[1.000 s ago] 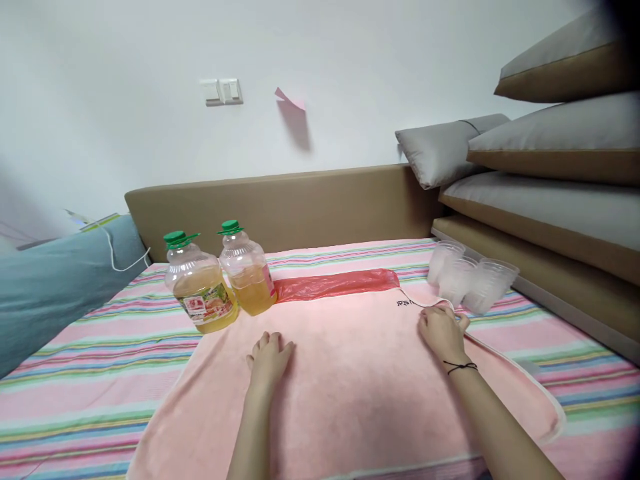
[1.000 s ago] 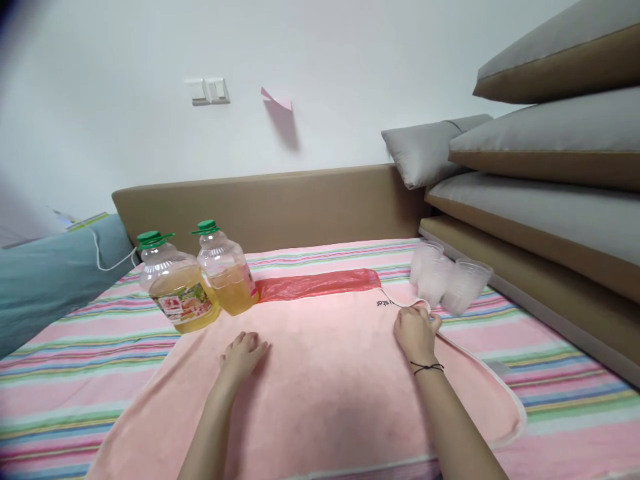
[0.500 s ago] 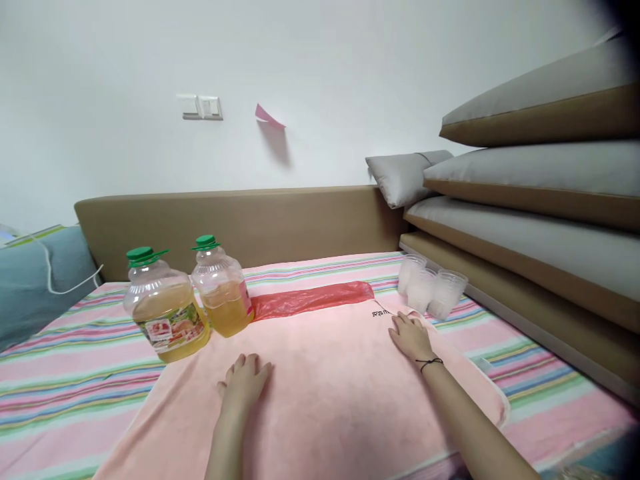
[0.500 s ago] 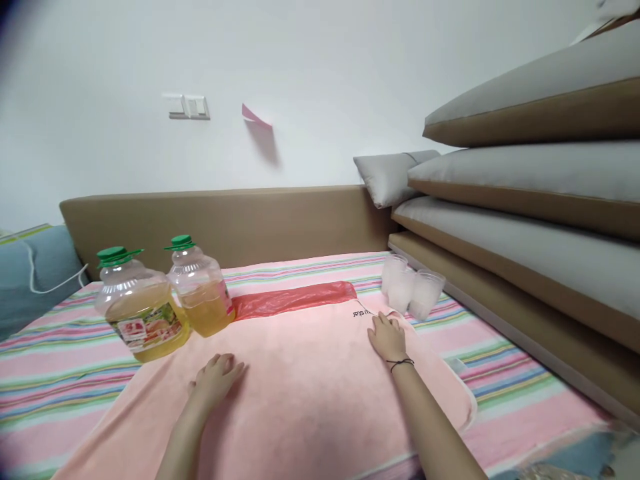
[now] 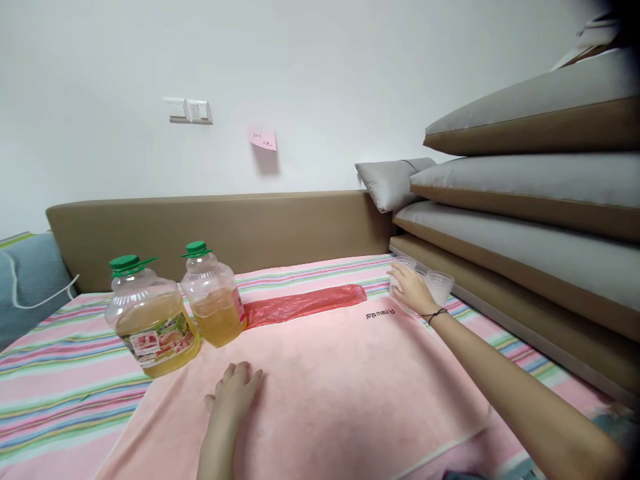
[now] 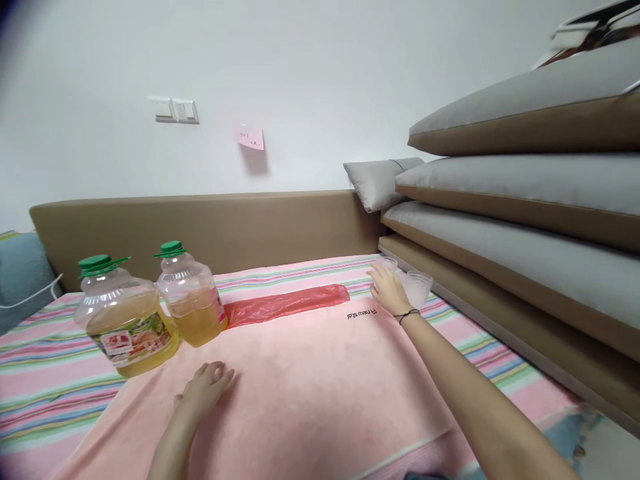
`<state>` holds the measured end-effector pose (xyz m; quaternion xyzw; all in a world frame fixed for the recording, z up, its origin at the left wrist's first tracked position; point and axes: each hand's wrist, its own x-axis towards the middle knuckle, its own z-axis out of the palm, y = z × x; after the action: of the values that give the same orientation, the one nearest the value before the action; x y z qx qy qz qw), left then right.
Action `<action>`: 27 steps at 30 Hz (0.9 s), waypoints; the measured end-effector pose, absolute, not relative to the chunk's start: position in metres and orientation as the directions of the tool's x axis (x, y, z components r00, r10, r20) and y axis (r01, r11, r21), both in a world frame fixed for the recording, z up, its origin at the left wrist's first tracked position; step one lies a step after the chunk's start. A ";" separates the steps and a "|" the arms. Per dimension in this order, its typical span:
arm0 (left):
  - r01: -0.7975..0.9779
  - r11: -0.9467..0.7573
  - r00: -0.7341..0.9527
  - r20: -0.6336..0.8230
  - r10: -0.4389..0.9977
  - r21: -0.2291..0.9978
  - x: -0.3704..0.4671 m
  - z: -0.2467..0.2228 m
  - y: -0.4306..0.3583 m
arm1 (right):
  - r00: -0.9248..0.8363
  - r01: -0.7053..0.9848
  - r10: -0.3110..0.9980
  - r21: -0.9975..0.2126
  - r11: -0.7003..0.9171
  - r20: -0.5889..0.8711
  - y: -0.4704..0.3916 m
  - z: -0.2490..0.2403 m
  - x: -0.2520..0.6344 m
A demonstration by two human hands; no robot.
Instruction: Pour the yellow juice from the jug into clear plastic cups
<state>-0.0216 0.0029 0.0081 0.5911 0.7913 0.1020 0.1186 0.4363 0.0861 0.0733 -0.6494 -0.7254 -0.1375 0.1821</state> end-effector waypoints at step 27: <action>0.864 0.291 -0.264 -0.121 0.957 0.412 -0.008 0.027 -0.003 | 0.094 0.995 0.969 0.004 -0.097 0.227 0.078 0.123 0.478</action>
<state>-0.0076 -0.0035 0.0267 0.5805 0.7839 0.1328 0.1755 0.4778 0.0781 0.1231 -0.7356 -0.6677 -0.0859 0.0751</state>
